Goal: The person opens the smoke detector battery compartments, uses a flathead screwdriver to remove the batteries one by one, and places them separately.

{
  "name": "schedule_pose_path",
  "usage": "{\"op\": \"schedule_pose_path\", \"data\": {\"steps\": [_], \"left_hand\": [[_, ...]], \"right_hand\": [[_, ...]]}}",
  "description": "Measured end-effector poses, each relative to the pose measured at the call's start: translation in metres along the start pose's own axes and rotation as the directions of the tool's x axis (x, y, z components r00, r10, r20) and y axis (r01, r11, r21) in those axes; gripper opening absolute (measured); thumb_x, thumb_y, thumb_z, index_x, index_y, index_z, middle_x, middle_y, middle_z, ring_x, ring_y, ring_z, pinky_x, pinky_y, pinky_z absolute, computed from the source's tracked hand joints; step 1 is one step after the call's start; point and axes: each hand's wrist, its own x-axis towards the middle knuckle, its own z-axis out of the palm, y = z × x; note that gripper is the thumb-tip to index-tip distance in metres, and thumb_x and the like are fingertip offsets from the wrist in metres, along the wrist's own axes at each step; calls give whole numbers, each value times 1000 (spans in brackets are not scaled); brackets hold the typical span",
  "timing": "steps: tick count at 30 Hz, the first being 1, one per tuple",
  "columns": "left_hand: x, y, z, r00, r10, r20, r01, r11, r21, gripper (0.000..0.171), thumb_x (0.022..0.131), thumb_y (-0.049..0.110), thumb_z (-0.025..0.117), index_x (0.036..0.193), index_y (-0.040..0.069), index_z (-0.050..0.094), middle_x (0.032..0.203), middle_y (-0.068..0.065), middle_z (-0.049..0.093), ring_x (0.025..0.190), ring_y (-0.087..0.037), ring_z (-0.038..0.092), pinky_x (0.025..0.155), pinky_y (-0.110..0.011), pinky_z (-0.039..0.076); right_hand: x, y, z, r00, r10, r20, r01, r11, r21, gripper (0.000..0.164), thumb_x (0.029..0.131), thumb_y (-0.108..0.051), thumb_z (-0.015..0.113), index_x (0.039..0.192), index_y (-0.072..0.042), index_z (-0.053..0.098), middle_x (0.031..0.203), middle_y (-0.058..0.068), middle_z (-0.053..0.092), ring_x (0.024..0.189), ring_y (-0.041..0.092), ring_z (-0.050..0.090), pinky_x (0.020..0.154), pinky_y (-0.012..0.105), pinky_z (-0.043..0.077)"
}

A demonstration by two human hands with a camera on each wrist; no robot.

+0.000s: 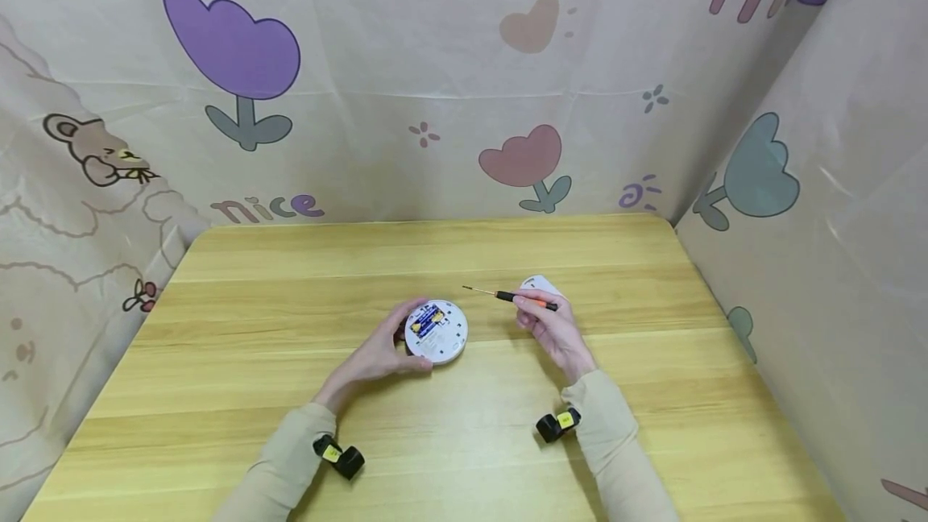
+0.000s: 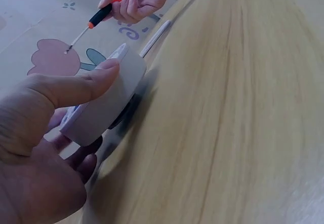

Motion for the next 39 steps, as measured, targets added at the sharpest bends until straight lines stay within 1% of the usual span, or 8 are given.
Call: {"op": "schedule_pose_path", "data": {"steps": [8,15,24,27,29,33,36,39], "left_hand": [[-1,1,-2,999,-37,7,37,999,-1,110,71,16,90,159,9,24,160,-22,31,146,-42,35,120,-64,25],[-1,-2,-2,999,-51,10,51,997,-55,109,72,12,89,159,8,23,158,-22,36,139,-40,43,119,-62,31],[-1,-5,-2,999,-32,28,34,998,-57,107,74,12,86,160,7,21,160,-23,32,139,-41,42,119,-60,32],[-1,-5,-2,999,-29,28,31,998,-54,107,75,12,85,160,6,20,158,-24,34,136,-41,45,117,-60,35],[-1,-5,-1,999,-35,22,37,998,-56,106,76,12,85,159,7,21,157,-23,36,133,-40,47,115,-59,37],[-2,-5,0,999,-41,11,42,997,-60,103,76,12,85,159,8,23,155,-22,39,131,-38,49,114,-57,39],[-1,-5,1,999,-41,8,41,996,-77,101,77,12,84,158,7,24,156,-21,40,133,-38,48,115,-56,38],[0,-5,1,999,-37,10,37,995,-91,99,78,11,83,158,7,24,156,-20,40,136,-38,47,116,-57,36]], "right_hand": [[3,3,6,998,-6,-59,6,1000,10,13,96,2,61,99,-7,69,89,-1,66,70,9,60,68,20,54],[7,7,17,994,-83,-70,75,990,-119,14,100,-5,59,97,-11,71,89,1,73,80,10,70,80,23,61],[11,13,24,992,-119,-30,108,961,-255,9,103,-17,58,106,-10,63,90,6,78,81,16,75,83,32,62],[11,15,28,984,-177,-35,151,914,-377,15,102,-17,59,108,-3,60,89,7,77,78,15,75,80,32,63],[11,17,31,972,-232,-31,191,863,-467,22,102,-17,60,109,3,60,87,9,77,75,13,74,76,31,63],[10,18,39,947,-321,31,279,767,-578,27,100,-10,60,109,16,59,87,24,73,70,10,73,70,30,63],[8,18,45,929,-358,91,327,682,-654,24,100,-7,61,106,16,62,87,33,70,68,11,72,69,30,63],[7,18,50,910,-387,151,364,567,-739,21,99,-8,62,102,12,66,85,31,71,68,15,72,68,28,62]]}}
